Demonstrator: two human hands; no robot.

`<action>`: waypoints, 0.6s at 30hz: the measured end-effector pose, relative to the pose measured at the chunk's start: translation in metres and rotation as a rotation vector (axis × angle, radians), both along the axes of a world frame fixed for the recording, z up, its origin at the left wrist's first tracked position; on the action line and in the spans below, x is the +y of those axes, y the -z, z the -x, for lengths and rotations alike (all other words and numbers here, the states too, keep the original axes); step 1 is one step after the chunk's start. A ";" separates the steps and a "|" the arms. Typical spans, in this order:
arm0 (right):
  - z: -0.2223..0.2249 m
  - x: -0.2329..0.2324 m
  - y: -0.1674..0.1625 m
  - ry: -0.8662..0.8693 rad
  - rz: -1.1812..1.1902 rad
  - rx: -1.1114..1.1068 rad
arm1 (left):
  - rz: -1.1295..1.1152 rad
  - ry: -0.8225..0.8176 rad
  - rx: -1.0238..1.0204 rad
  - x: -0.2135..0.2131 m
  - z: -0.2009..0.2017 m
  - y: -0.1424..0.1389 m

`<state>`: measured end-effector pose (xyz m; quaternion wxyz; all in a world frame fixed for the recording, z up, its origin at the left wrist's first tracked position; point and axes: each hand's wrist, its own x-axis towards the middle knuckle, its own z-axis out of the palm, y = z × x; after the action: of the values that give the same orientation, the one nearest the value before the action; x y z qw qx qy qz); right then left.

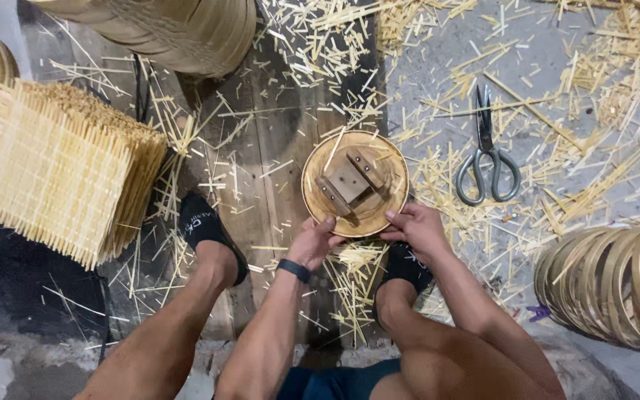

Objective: The person sits on the floor of a bamboo workshop and uses shears to trim the protruding ends of bamboo sticks from a square woven mat. They press the mat over a round wooden form, weave and tuck a thin bamboo ring around the edge, trim excess sticks, and set the finished round piece aside.

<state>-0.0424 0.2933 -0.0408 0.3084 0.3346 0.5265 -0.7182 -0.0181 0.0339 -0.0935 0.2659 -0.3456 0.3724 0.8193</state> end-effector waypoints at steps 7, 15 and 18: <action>-0.008 -0.013 0.022 -0.019 -0.194 0.078 | 0.184 -0.009 0.006 0.021 -0.014 0.022; 0.032 -0.006 -0.053 -0.312 -0.426 0.369 | 0.606 0.612 0.432 -0.061 0.066 -0.082; 0.044 -0.035 -0.074 0.025 0.079 0.082 | 0.727 0.429 0.745 -0.019 0.059 -0.120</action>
<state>-0.0863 0.2580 0.0333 0.2906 0.2992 0.5058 -0.7551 -0.0774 0.0145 0.0263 0.1409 -0.0189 0.7613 0.6326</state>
